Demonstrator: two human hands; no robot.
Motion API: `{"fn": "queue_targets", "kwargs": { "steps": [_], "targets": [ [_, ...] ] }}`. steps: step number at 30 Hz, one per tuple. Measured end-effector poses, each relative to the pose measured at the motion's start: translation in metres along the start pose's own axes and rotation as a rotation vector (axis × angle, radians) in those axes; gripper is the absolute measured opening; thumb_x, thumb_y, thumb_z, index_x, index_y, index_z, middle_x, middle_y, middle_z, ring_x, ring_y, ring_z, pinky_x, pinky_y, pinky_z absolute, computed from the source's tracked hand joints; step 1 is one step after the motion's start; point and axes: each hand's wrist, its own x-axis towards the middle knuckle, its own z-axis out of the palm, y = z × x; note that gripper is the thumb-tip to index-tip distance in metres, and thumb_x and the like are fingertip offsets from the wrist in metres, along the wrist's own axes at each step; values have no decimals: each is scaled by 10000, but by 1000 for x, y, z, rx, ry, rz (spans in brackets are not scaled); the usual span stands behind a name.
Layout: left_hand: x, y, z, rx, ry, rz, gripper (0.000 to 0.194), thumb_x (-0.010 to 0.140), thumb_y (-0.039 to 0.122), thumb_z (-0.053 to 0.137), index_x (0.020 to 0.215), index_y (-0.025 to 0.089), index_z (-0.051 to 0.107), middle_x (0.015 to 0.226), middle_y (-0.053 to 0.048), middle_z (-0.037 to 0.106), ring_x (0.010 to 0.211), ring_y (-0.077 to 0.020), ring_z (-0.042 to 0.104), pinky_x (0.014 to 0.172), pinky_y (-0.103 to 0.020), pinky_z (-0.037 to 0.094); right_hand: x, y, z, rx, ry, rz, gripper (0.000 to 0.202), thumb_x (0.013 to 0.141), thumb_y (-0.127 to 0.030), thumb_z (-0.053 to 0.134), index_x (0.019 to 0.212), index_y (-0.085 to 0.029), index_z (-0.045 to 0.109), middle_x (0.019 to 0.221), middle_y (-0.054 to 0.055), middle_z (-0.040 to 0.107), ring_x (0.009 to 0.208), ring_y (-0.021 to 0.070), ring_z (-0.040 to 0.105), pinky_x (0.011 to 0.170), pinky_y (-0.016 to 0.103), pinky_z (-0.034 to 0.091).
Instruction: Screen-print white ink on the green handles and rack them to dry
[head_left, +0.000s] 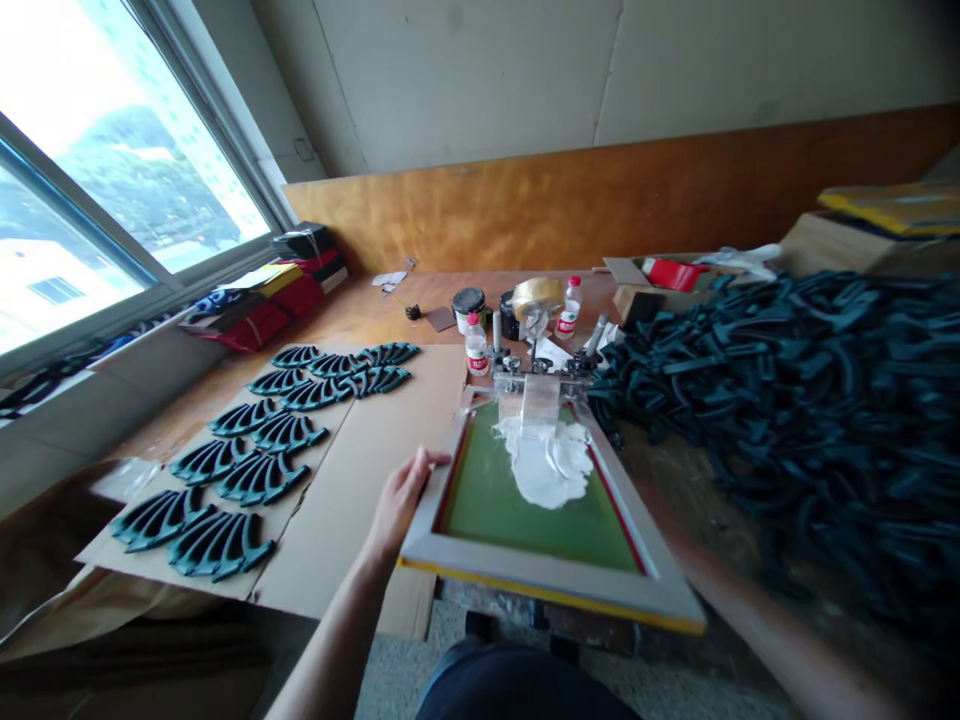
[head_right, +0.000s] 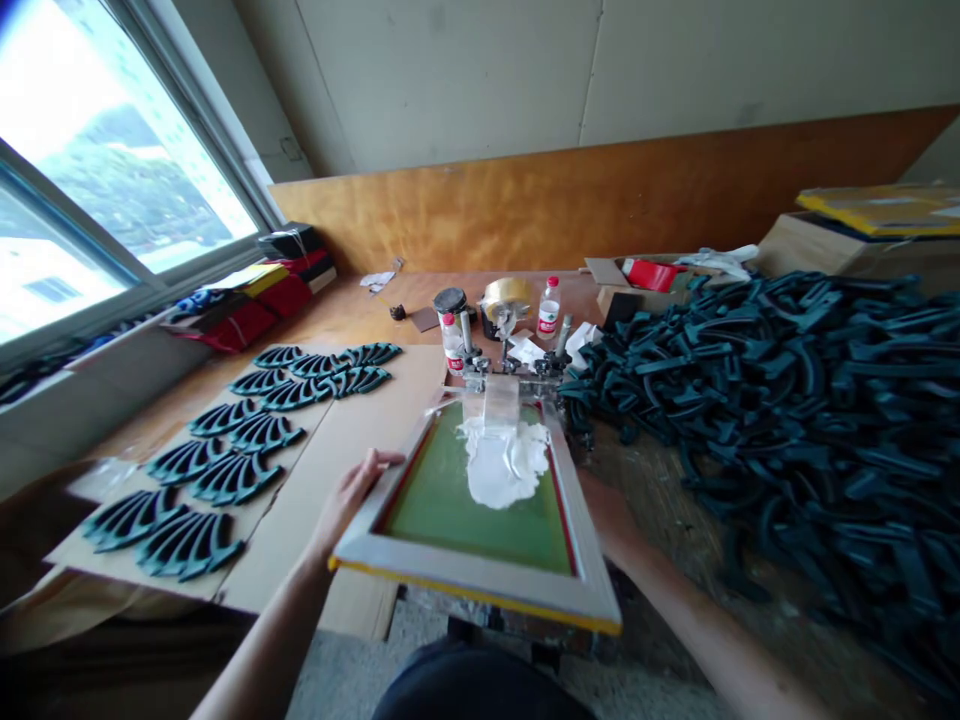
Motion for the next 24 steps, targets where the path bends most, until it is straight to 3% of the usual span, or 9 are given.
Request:
{"fn": "queue_targets", "kwargs": {
  "steps": [2,4,7,9,11,16,20,22,24],
  "targets": [
    [-7,-47,-1,51,-32,-84,653,742,662,581,1143,153,657,736,-13,630,634,-143,542,563,-230,406,22,7,-14,-20,42,81,372,930,-263,385,1146,-133,659,907,68,683,743,182,639,626,245,515],
    [-6,-87,3,106,-24,-105,736,748,621,596,1329,174,529,651,35,548,569,-118,488,536,-217,373,54,1,-21,-36,54,107,403,899,-287,514,1276,-152,558,1092,117,636,920,219,632,750,302,526],
    [2,-118,7,231,-8,-95,701,808,545,550,1407,198,441,627,53,506,549,-111,462,529,-212,349,98,-27,-12,-49,-70,17,485,796,-248,674,1253,-175,526,1183,126,576,1083,258,553,879,351,484],
    [6,-122,7,282,-17,-107,662,816,523,541,1389,202,466,658,37,549,575,-124,494,540,-217,357,109,-47,-1,-47,-222,-32,294,791,-177,658,1074,-179,580,1029,90,621,994,231,569,834,316,478],
    [7,-120,5,308,-23,-119,646,813,521,540,1371,200,489,684,24,583,598,-138,522,553,-223,367,101,-60,7,-42,-324,-61,134,809,-95,577,912,-181,583,888,60,629,894,199,573,769,277,464],
    [5,-117,4,308,-3,-142,625,791,526,562,1331,213,534,709,13,616,642,-157,553,568,-229,382,48,-62,-7,67,-374,-335,236,755,13,440,814,-166,582,827,69,611,834,199,538,731,291,438],
    [6,-118,5,282,11,-162,615,772,518,590,1304,210,559,694,15,610,627,-153,544,556,-228,377,45,-56,-22,193,-474,-444,222,706,4,475,751,-189,576,759,34,602,766,185,531,676,282,429],
    [5,-117,5,274,10,-165,613,767,523,593,1291,207,569,684,20,602,607,-146,532,552,-229,373,49,-59,-18,216,-430,-377,224,737,-4,469,752,-193,587,743,27,601,766,180,538,676,278,436],
    [5,-115,5,259,3,-161,626,765,537,590,1294,202,565,673,26,591,590,-138,520,548,-229,370,45,-64,-8,189,-277,-336,255,790,-13,426,817,-173,622,797,56,622,824,195,552,726,298,458]
  ]
}}
